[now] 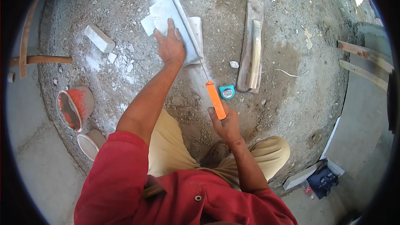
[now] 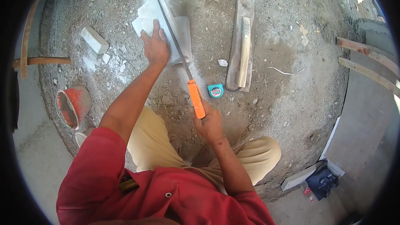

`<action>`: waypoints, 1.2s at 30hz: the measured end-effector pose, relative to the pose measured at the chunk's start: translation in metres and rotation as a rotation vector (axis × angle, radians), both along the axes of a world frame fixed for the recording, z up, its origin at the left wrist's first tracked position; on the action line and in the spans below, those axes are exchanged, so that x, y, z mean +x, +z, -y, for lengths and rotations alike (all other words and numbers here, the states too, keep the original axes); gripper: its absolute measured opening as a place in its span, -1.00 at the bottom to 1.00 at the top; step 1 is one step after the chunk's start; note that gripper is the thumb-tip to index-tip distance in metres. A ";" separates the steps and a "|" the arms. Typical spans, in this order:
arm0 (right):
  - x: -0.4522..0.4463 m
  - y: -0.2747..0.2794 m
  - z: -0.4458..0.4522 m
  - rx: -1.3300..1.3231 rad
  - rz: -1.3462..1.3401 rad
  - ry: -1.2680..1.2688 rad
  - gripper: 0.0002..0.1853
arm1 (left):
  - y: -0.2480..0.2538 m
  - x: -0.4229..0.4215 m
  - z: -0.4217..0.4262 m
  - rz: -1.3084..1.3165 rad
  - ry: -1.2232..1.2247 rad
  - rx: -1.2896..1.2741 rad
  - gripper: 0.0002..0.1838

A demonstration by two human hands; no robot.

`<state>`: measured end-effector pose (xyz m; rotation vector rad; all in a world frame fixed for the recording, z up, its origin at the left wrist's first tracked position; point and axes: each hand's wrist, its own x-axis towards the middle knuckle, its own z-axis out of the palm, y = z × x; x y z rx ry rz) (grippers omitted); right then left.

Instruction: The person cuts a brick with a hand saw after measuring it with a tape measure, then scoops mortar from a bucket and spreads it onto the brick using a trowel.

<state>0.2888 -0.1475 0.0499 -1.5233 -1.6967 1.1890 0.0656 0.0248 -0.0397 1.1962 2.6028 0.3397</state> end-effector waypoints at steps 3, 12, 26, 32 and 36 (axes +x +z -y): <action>0.049 0.008 -0.027 -0.878 -1.128 -0.464 -0.72 | 0.003 0.003 0.002 0.006 0.001 -0.001 -0.46; 0.041 0.034 -0.036 0.012 -0.100 -0.152 -0.70 | 0.001 0.002 0.001 0.008 -0.001 0.020 -0.45; 0.003 0.006 -0.050 -0.114 0.120 0.167 -0.69 | -0.005 -0.001 0.005 -0.054 -0.057 0.020 -0.45; 0.019 0.023 -0.019 -0.181 0.124 0.169 -0.69 | 0.006 0.004 -0.004 -0.033 -0.017 -0.040 -0.45; 0.050 0.047 0.028 -0.246 0.139 0.163 -0.67 | -0.009 -0.003 -0.003 -0.064 -0.042 0.002 -0.44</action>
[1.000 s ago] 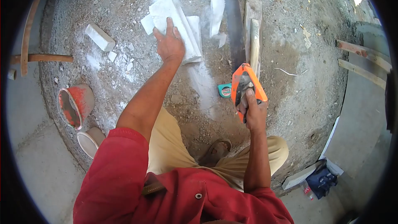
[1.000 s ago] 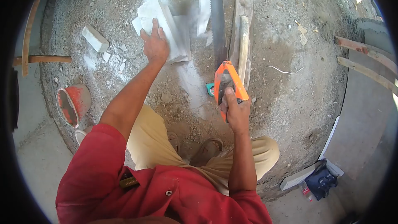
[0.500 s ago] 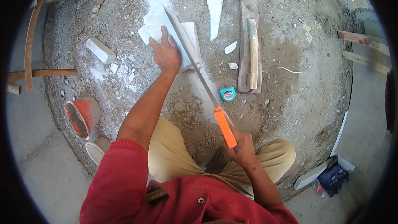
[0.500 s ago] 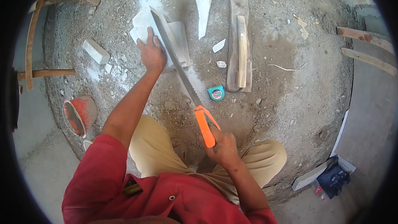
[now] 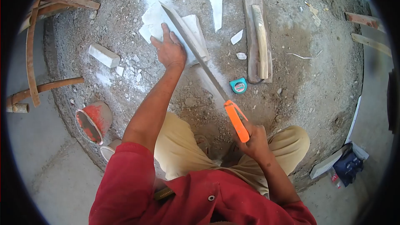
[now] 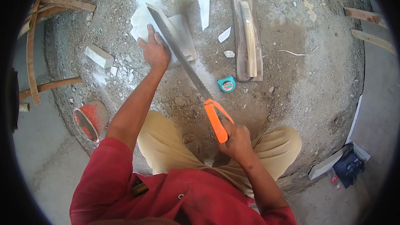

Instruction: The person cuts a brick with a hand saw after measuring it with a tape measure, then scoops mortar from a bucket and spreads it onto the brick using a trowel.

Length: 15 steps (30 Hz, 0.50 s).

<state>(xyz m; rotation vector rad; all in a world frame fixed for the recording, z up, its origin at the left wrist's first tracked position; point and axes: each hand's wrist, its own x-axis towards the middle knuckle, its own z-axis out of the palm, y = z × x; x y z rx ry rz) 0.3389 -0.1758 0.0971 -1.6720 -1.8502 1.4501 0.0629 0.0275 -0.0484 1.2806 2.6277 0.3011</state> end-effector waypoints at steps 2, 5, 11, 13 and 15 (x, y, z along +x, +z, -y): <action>-0.045 -0.032 -0.060 -0.003 0.030 -0.053 -0.67 | 0.000 0.001 0.012 -0.026 -0.051 0.013 -0.44; -0.083 -0.059 -0.110 0.199 -0.078 -0.098 -0.68 | 0.011 0.004 0.004 0.021 -0.009 -0.015 -0.44; -0.010 0.008 0.022 0.002 0.036 -0.115 -0.81 | 0.011 0.003 0.003 0.031 -0.014 -0.029 -0.44; -0.026 -0.015 0.000 0.001 0.075 -0.090 -0.81 | 0.011 0.004 0.004 0.032 -0.010 -0.040 -0.44; -0.058 -0.035 -0.048 0.041 0.100 -0.084 -0.79 | 0.014 0.006 0.004 0.038 -0.027 -0.023 -0.44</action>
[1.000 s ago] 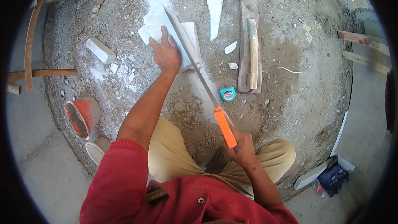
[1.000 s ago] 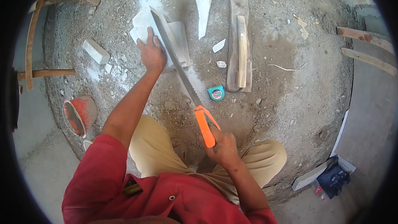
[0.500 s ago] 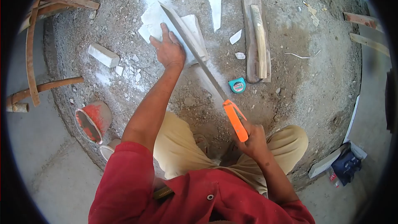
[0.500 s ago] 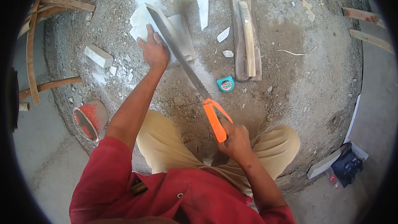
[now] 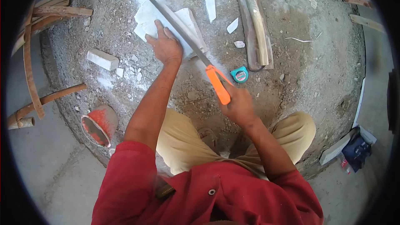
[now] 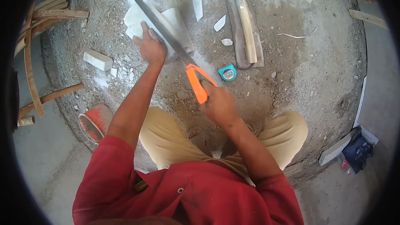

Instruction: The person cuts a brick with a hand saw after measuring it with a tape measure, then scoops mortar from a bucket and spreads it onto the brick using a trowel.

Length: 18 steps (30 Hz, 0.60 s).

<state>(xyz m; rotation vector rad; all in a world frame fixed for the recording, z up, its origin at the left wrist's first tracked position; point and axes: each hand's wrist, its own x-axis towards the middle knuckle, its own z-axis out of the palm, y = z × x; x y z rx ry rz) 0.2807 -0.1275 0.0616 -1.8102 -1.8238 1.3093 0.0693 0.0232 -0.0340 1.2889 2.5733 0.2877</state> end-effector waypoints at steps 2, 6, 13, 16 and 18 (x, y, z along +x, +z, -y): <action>-0.014 -0.014 -0.029 0.097 -0.007 -0.013 -0.77 | 0.000 0.000 -0.001 -0.026 0.020 -0.015 -0.44; 0.042 0.035 0.070 -0.009 0.023 0.014 -0.76 | 0.001 0.000 -0.002 -0.022 0.042 -0.005 -0.44; -0.033 -0.027 -0.051 0.245 -0.080 -0.040 -0.82 | -0.003 -0.001 -0.009 -0.037 0.024 0.030 -0.44; -0.020 0.000 -0.021 0.101 -0.012 -0.042 -0.83 | 0.000 0.001 0.003 -0.012 0.041 -0.007 -0.44; 0.028 0.044 0.048 -0.027 0.002 -0.037 -0.84 | -0.003 -0.002 -0.002 0.004 0.072 -0.027 -0.44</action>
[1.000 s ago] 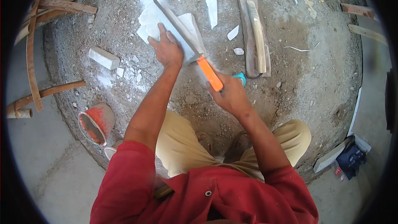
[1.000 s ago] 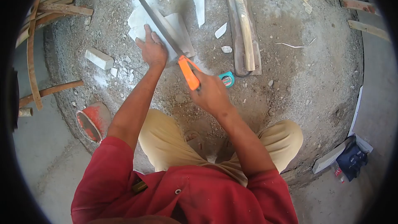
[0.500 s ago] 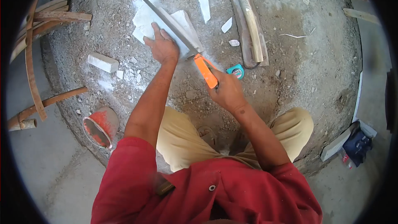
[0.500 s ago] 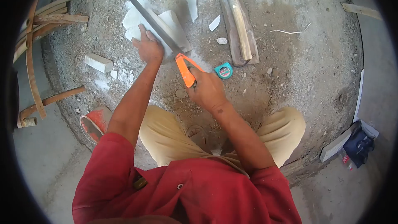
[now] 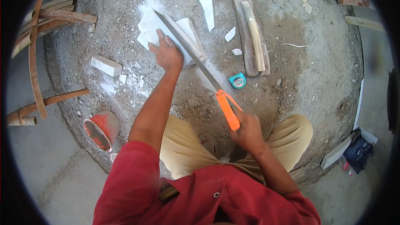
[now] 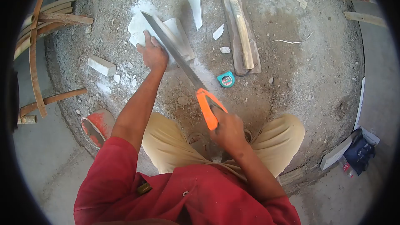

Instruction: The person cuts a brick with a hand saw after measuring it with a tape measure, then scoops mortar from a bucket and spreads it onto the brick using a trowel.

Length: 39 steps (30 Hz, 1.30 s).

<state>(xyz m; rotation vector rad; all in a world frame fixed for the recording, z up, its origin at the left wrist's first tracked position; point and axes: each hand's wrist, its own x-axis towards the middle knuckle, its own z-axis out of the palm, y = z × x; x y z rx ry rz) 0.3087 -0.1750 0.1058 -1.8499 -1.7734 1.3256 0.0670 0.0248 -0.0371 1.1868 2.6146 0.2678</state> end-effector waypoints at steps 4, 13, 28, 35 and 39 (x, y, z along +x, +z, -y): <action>0.004 -0.016 0.004 -0.002 0.012 0.016 -0.83 | -0.001 0.002 -0.005 -0.019 -0.065 0.035 -0.44; 0.021 -0.004 0.028 -0.006 0.016 0.007 -0.82 | 0.002 0.003 0.001 -0.023 -0.041 0.008 -0.44; 0.013 -0.015 0.012 -0.082 -0.035 0.045 -0.82 | -0.003 -0.001 0.002 -0.028 -0.059 0.037 -0.44; -0.043 -0.064 -0.052 0.113 -0.011 0.000 -0.82 | 0.007 0.004 -0.001 -0.029 -0.053 0.041 -0.44; 0.022 -0.023 0.031 0.013 -0.045 0.017 -0.83 | -0.004 0.000 0.002 -0.028 -0.052 0.037 -0.44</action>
